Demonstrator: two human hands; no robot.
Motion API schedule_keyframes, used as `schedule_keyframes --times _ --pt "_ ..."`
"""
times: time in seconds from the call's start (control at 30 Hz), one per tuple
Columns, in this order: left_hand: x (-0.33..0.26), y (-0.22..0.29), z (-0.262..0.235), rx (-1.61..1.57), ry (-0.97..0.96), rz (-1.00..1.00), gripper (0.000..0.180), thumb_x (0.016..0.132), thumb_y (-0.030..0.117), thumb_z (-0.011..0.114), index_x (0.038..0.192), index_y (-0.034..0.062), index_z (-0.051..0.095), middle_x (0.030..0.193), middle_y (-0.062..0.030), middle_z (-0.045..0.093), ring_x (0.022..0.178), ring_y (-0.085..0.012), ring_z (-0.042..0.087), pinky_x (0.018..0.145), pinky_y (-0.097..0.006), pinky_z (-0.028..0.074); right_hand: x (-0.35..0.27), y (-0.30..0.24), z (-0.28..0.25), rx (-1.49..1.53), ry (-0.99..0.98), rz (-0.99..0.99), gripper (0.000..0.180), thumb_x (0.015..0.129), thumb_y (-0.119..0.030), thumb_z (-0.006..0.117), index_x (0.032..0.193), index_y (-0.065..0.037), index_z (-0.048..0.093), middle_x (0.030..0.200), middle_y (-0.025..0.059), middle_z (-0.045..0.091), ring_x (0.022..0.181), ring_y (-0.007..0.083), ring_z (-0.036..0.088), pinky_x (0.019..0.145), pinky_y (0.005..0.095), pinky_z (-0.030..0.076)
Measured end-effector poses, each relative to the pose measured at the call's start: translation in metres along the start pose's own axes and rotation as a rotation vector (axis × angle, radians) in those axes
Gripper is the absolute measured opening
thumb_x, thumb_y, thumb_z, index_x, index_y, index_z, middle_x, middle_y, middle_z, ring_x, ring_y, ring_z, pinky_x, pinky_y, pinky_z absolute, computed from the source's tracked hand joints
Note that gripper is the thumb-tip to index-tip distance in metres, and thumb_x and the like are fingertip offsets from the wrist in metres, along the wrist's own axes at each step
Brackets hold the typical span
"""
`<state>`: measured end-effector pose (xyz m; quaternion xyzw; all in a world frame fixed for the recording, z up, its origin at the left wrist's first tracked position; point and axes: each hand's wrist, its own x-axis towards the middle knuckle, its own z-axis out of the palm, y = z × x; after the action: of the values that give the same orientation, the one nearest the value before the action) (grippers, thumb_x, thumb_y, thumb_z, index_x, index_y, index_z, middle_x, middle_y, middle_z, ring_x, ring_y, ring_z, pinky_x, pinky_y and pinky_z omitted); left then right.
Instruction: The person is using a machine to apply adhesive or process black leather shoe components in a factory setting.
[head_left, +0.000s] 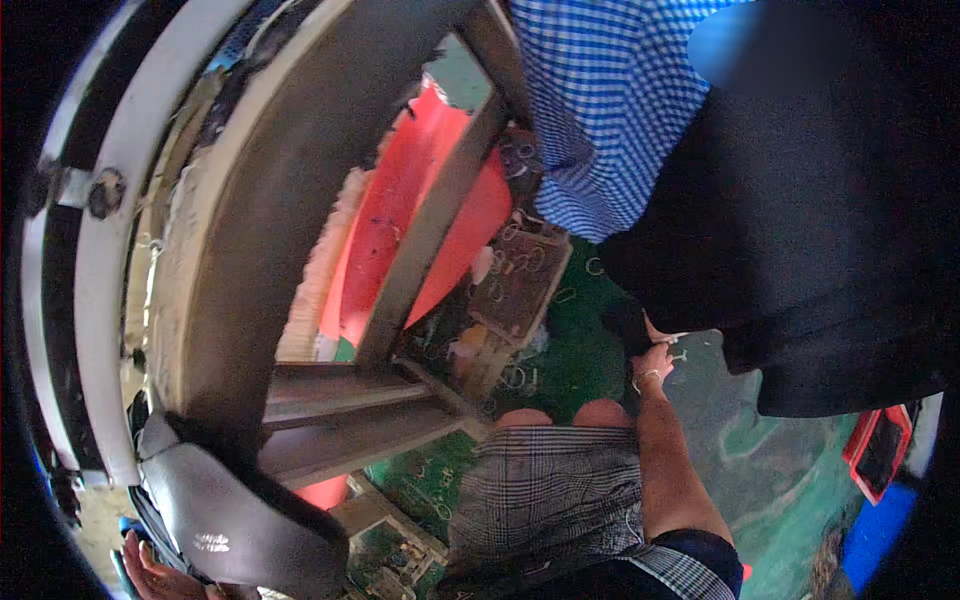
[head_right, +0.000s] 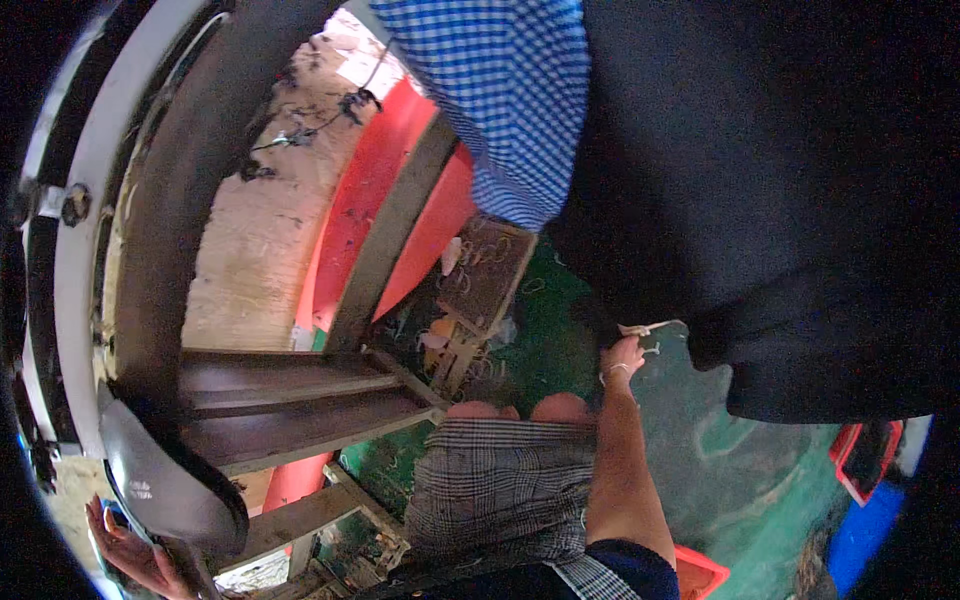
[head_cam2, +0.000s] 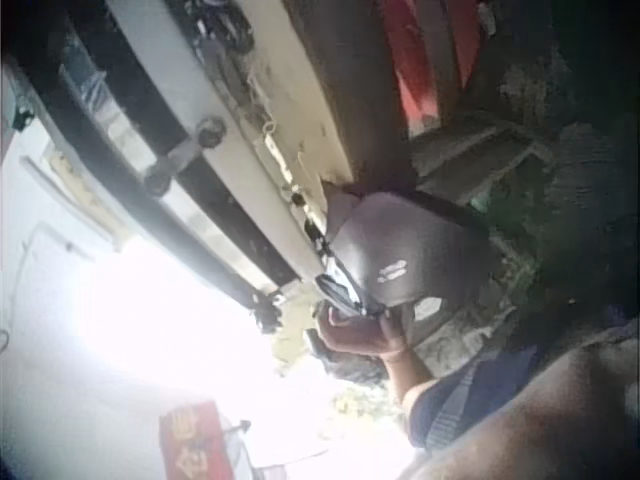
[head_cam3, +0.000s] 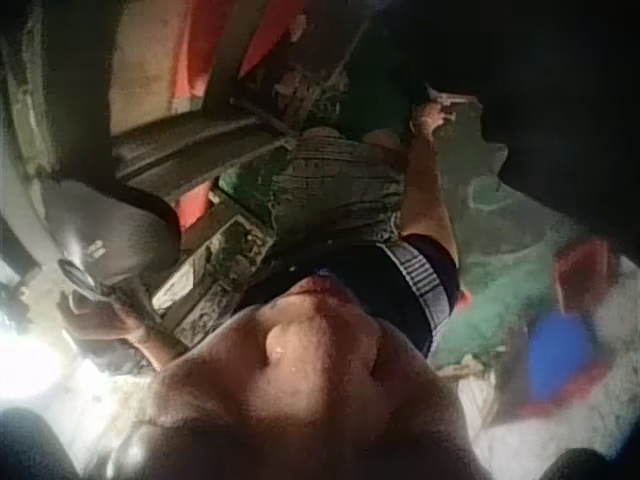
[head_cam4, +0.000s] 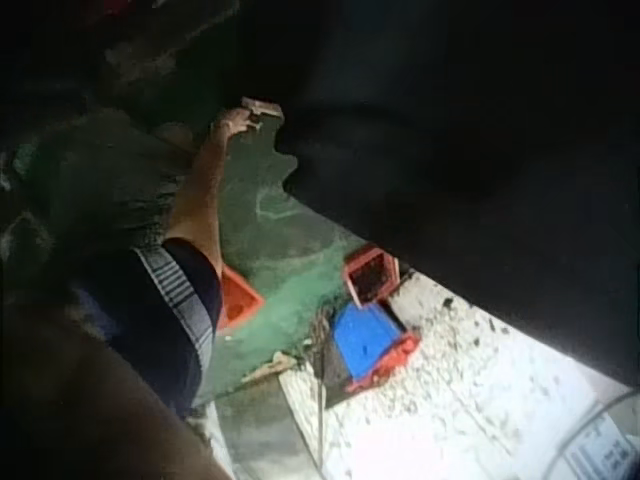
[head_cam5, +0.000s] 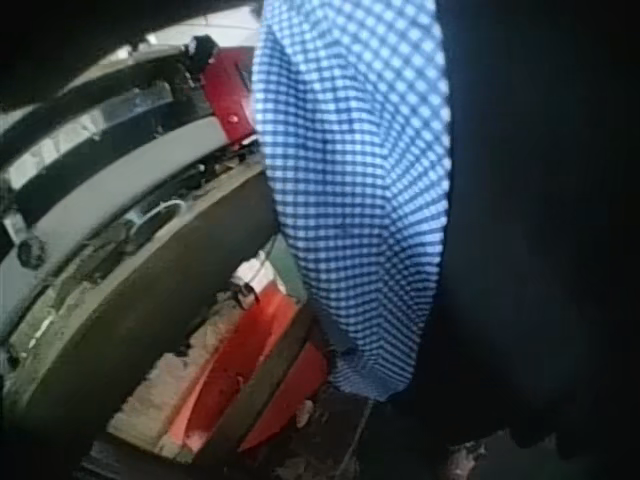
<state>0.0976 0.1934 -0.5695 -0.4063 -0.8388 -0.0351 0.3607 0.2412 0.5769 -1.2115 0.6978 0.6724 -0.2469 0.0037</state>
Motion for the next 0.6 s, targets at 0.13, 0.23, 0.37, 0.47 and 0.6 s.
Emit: schedule_keyframes --times 0.13,0.23,0.37,0.47,0.6 --pt "0.006 -0.005 -0.004 0.005 -0.140 0.142 0.087 0.081 0.047 0.061 0.138 -0.0065 0.023 0.139 -0.0245 0.033 0.127 -0.0373 0.034 0.107 -0.050 0.023 -0.009 0.037 -0.032 0.118 -0.372 -0.217 0.051 0.073 -0.025 0.076 0.114 -0.001 0.056 0.108 0.0181 0.065 0.103 0.0305 0.062 0.086 0.0415 0.049" --pt "0.023 0.005 -0.009 -0.034 -0.225 0.098 0.078 0.079 0.042 0.063 0.135 -0.0019 0.031 0.129 -0.0237 0.041 0.118 -0.0373 0.040 0.100 -0.050 0.031 -0.106 -0.038 -0.166 0.867 -0.382 -0.423 0.058 0.081 -0.026 0.071 0.124 0.005 0.048 0.116 0.0162 0.062 0.102 0.0269 0.059 0.089 0.0373 0.046" --pt "0.060 0.023 -0.100 -0.863 -0.784 -0.319 0.060 0.091 0.040 0.046 0.136 0.0014 0.034 0.120 -0.0196 0.054 0.104 -0.0326 0.055 0.092 -0.046 0.040 -0.325 -0.110 -0.496 0.869 -0.325 -0.666 0.050 0.088 -0.029 0.061 0.127 0.000 0.049 0.124 0.0143 0.056 0.113 0.0277 0.052 0.101 0.0406 0.035" --pt "0.128 0.075 -0.071 -1.889 -1.269 -1.565 0.068 0.095 0.054 0.034 0.137 0.0007 0.035 0.119 -0.0143 0.060 0.097 -0.0302 0.062 0.091 -0.048 0.043 -0.338 -0.176 -0.570 0.542 -0.434 -1.577 0.041 0.083 -0.026 0.063 0.119 -0.006 0.059 0.133 0.0130 0.050 0.127 0.0314 0.042 0.110 0.0494 0.023" --pt "0.174 0.041 -0.111 -2.092 -0.922 -1.228 0.071 0.088 0.027 0.065 0.142 -0.0022 0.030 0.111 -0.0108 0.062 0.084 -0.0197 0.064 0.076 -0.032 0.051 -0.413 -0.221 -0.675 0.403 -0.685 -1.707 0.043 0.072 -0.021 0.067 0.111 -0.006 0.062 0.134 0.0132 0.049 0.132 0.0300 0.036 0.111 0.0508 0.021"
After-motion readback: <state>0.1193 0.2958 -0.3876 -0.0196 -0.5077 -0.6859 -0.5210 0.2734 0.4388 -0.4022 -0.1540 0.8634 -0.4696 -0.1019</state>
